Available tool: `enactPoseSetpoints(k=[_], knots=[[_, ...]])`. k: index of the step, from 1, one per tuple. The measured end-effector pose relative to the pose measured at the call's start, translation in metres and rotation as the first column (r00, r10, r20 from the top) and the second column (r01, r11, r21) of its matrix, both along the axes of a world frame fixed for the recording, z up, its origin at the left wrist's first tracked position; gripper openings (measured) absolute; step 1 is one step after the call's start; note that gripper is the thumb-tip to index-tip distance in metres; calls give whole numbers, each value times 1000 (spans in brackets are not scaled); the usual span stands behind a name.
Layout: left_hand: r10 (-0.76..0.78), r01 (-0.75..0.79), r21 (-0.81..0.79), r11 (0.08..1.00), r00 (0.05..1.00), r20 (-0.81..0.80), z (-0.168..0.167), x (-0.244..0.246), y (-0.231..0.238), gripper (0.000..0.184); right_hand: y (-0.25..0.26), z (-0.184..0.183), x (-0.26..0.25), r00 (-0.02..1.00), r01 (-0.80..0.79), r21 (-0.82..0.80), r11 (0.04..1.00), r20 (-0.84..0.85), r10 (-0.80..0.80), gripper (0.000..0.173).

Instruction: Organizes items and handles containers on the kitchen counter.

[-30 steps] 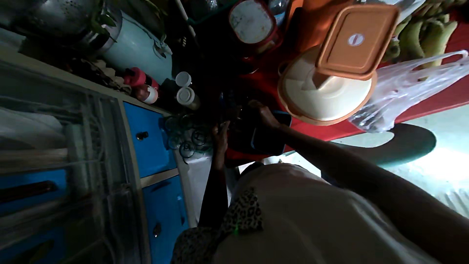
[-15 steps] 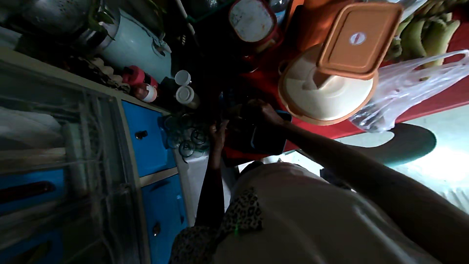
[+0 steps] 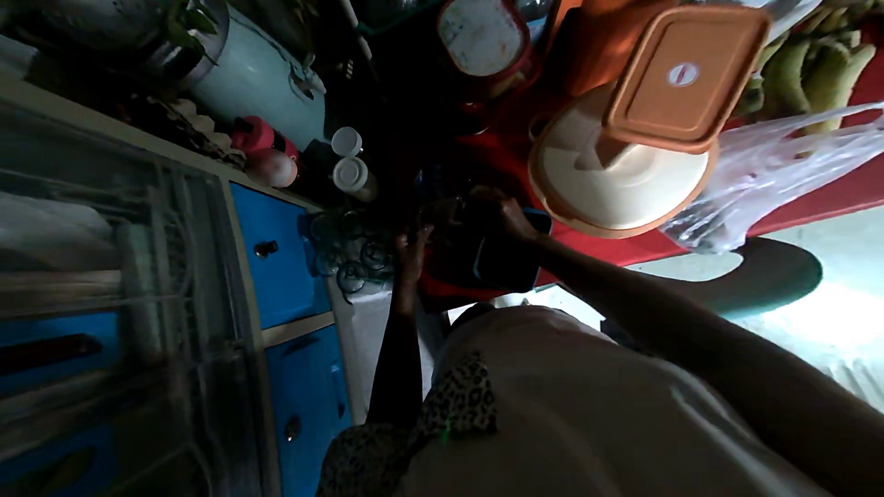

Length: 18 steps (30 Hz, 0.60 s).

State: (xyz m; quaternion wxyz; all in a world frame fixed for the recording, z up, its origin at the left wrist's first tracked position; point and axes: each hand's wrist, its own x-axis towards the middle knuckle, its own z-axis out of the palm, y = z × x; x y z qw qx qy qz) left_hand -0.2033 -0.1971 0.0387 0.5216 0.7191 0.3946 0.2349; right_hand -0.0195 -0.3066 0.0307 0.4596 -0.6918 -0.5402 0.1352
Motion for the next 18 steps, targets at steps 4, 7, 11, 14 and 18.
enactPoseSetpoints(k=[4,7,11,14,18], knots=[[1,-2,-49,999,1000,-21,0,6,-7,29,4,5,-7,1000,-19,6,1000,-22,19,13],[-8,8,-68,998,1000,-3,3,1,-2,29,-1,2,3,999,-31,-14,999,36,32,19],[18,-19,-35,999,1000,-14,-7,1,-4,24,2,5,-6,1000,23,-17,1000,9,-23,19],[15,-16,-23,1000,999,-31,-4,5,-10,24,4,8,-12,998,-15,9,1000,57,14,10],[-42,42,-17,999,999,-5,-3,-7,0,24,0,1,8,979,-123,-3,992,165,122,10]])
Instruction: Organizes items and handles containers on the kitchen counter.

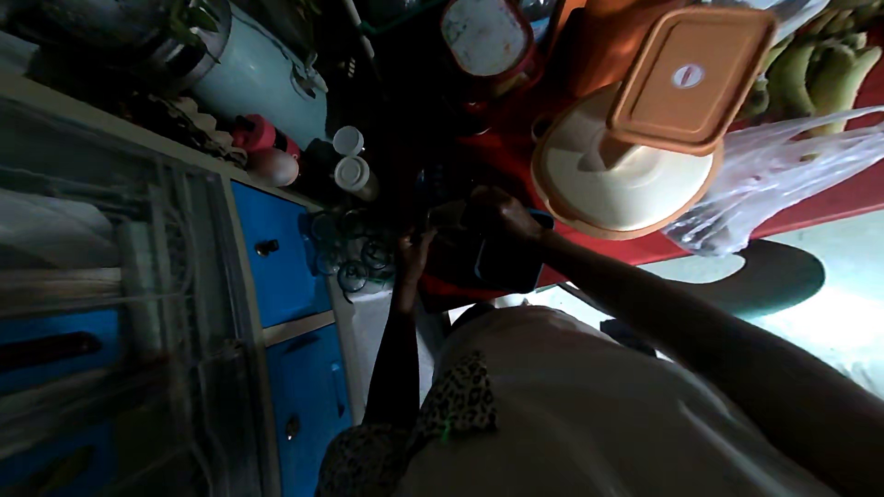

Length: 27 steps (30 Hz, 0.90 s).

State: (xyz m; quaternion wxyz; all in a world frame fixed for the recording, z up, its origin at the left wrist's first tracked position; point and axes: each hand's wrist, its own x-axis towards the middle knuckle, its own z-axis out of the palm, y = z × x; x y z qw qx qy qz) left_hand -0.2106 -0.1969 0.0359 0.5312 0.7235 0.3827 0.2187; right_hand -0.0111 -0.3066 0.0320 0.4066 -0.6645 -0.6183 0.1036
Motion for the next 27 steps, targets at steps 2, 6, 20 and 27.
enactPoseSetpoints(k=[2,6,20,27], knots=[[-1,-3,55,998,997,73,-3,5,2,22,-1,-1,0,999,31,-42,999,-14,-32,15],[13,-16,40,999,997,73,-5,18,-8,24,5,-3,-15,995,81,55,995,-62,-78,7],[17,-19,23,1000,996,92,-9,0,-1,22,3,3,-3,999,29,7,1000,-17,-28,13],[122,-127,-87,988,990,-65,-5,6,-16,30,8,7,-14,996,71,25,997,-48,-70,14]])
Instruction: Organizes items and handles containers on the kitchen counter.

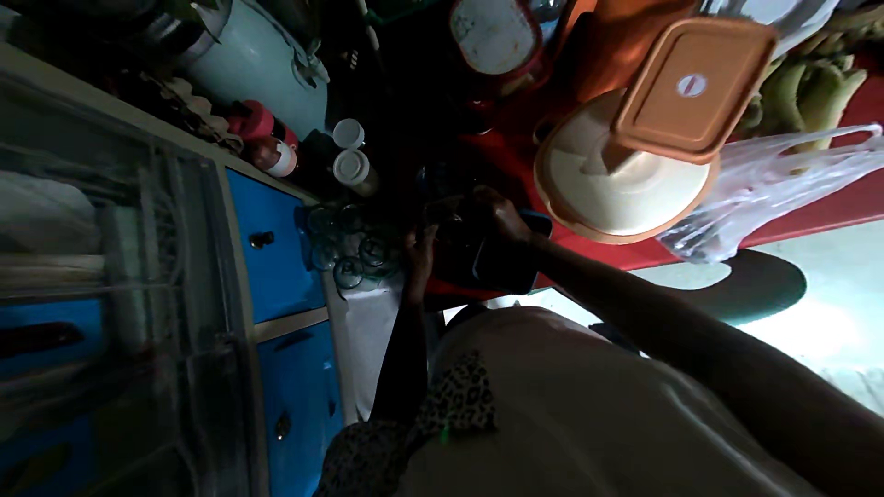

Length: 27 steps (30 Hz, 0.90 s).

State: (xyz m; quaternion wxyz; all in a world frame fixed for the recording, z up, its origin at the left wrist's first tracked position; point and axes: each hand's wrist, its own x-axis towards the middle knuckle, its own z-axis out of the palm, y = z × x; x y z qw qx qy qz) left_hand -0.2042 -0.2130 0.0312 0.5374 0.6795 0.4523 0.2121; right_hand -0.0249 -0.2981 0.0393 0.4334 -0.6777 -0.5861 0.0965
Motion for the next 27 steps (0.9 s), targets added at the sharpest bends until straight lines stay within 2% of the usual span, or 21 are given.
enactPoseSetpoints(k=[6,10,13,16,20,24,25,27], knots=[[115,-104,-103,989,988,106,-5,-1,3,36,1,19,15,999,17,-199,980,-47,-27,25],[213,-141,-232,962,921,326,-5,6,3,35,2,31,23,956,120,-125,985,-253,-149,41],[209,-96,-289,953,896,391,-8,0,3,38,4,43,32,904,141,-189,972,-376,-204,44],[314,-129,-393,910,835,452,-6,5,5,32,16,23,44,832,54,-320,946,-509,-220,43],[443,-198,-530,825,808,388,6,9,1,21,14,12,46,918,-58,-389,919,-383,-105,35],[455,-156,-594,789,799,394,5,3,-1,25,-3,11,31,955,5,-408,913,-270,-125,28],[454,-138,-602,786,791,411,4,2,-2,26,-8,8,28,967,27,-364,931,-225,-117,25],[497,-137,-640,756,757,425,4,2,-2,25,-23,28,21,974,-29,-348,937,-220,-52,23]])
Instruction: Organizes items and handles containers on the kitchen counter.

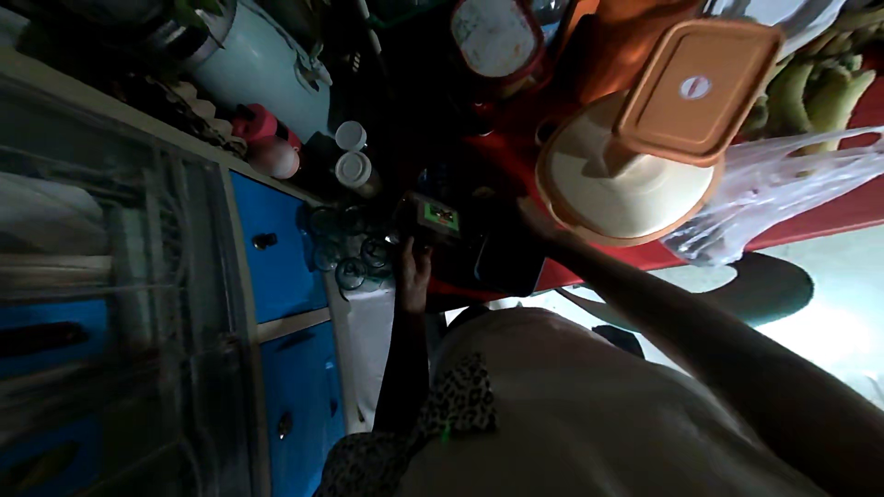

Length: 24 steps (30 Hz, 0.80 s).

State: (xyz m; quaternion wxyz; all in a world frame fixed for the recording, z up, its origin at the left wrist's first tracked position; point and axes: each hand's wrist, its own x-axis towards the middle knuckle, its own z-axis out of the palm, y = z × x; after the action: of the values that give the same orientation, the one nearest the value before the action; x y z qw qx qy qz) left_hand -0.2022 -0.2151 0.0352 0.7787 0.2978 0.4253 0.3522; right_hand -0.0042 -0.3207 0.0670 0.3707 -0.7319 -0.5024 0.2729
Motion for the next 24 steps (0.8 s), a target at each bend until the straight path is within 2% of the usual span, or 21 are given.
enactPoseSetpoints(k=[2,5,7,11,13,16,19,24], knots=[[61,-60,-61,996,998,8,1,2,0,22,-14,3,-8,995,-60,145,988,83,48,21],[78,-75,-119,990,997,20,4,0,-1,24,-27,-18,-17,959,-189,380,906,271,86,21],[49,-41,-144,989,997,54,7,-2,-2,26,-36,-27,-21,939,-241,413,878,330,103,23],[48,-42,-161,986,998,33,8,-4,-4,30,-46,-33,-28,925,-237,475,848,376,48,27],[58,-52,-168,984,998,30,9,-2,-4,27,-50,-37,-29,942,-161,504,849,335,-20,23],[66,-55,-192,980,997,48,11,-1,-6,28,-63,-21,-29,965,97,500,861,165,-204,21],[141,-119,-266,956,988,64,5,2,-3,26,-88,-5,-30,935,290,467,835,48,-351,21],[189,-171,-331,928,982,22,7,10,-3,25,-115,-22,-36,881,400,332,854,118,-458,20]])
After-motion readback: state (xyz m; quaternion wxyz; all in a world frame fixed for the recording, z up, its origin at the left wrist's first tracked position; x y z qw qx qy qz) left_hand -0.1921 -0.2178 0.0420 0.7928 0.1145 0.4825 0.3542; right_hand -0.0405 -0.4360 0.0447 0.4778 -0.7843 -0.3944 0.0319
